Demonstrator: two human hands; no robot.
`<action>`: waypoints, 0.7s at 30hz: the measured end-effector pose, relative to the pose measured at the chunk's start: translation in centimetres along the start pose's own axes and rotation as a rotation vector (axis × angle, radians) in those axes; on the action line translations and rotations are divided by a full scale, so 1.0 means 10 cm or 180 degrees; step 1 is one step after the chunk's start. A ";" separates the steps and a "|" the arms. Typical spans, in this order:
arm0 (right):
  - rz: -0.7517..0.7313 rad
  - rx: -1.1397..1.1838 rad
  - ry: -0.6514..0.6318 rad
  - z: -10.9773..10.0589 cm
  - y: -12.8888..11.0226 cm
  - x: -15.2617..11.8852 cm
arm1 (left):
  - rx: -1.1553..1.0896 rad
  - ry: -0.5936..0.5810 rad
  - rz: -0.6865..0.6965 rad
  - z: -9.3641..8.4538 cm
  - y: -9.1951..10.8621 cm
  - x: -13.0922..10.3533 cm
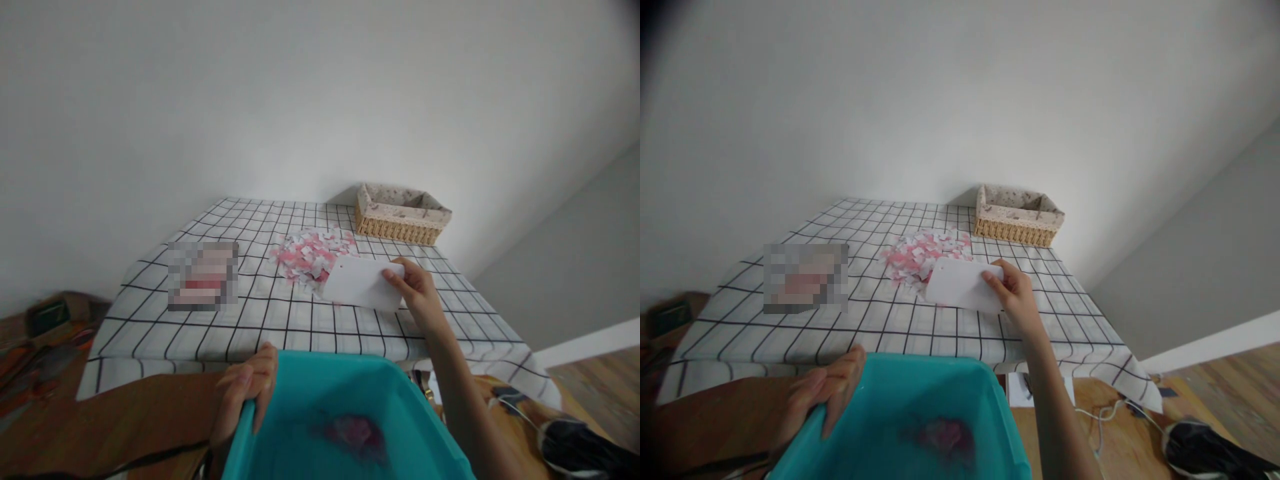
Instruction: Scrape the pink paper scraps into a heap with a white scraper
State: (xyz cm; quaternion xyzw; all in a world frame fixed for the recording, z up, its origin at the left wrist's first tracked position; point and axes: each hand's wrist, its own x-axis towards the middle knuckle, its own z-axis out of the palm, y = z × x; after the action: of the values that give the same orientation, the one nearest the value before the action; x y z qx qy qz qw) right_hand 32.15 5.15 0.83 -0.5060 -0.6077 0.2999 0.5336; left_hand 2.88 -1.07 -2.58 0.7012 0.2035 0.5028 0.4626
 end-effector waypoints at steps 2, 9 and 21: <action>0.0010 0.0014 -0.0007 0.00 -0.01 0.00 | 0.0007 -0.0064 -0.0025 0.01 -0.03 -0.01; -0.0009 0.0043 0.0128 0.00 -0.01 0.00 | 0.0037 0.0236 -0.0051 0.09 -0.10 -0.07; 0.0031 0.0153 -0.0005 0.01 -0.05 -0.03 | -0.0062 0.0302 0.0055 0.09 -0.12 -0.09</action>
State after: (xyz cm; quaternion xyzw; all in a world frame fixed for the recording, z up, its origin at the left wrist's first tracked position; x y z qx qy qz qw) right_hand 31.89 4.73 1.20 -0.4958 -0.5983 0.3174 0.5436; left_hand 3.55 -1.54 -4.15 0.6737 0.2143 0.5415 0.4549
